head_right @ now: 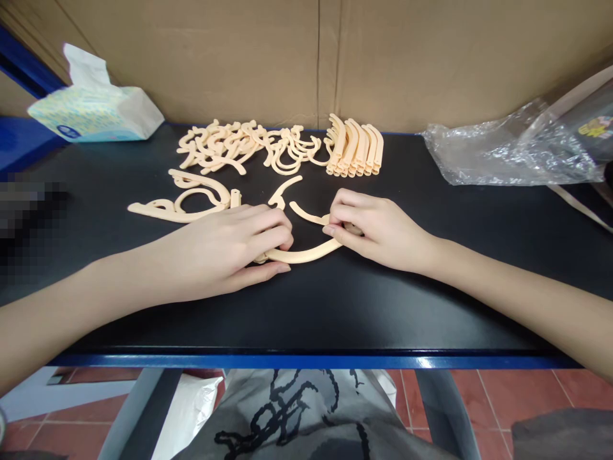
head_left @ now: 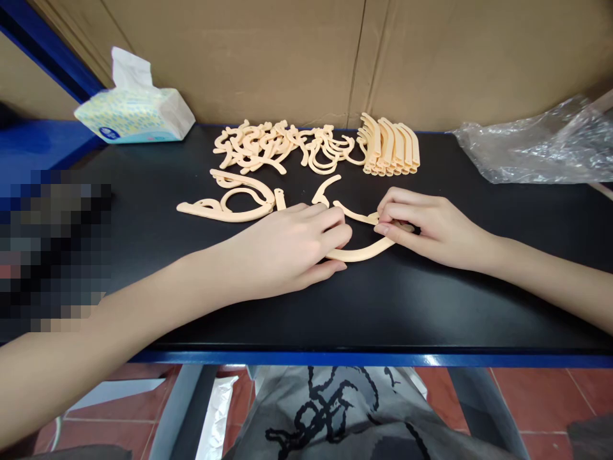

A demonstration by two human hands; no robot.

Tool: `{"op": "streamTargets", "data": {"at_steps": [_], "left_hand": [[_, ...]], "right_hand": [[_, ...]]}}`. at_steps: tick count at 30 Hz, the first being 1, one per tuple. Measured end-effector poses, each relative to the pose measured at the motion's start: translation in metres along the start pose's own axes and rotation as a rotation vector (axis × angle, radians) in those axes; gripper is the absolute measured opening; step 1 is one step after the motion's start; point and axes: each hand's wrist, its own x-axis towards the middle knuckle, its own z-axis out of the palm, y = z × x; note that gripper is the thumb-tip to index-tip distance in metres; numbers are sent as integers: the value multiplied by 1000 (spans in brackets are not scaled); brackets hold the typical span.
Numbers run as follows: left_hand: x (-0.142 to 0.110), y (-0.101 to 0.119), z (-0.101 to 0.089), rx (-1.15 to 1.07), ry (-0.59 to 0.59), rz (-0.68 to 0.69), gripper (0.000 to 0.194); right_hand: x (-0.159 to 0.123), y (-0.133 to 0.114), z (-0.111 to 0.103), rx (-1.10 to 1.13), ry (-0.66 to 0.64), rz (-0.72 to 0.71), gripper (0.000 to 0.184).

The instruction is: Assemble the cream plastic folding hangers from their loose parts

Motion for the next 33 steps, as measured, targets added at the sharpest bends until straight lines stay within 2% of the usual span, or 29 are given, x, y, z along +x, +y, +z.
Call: {"op": "streamTargets", "data": {"at_steps": [33], "left_hand": [[-1,0,1,-17,15,9,15]], "right_hand": [[-1,3,2,-1,-2,-5,20]]}}
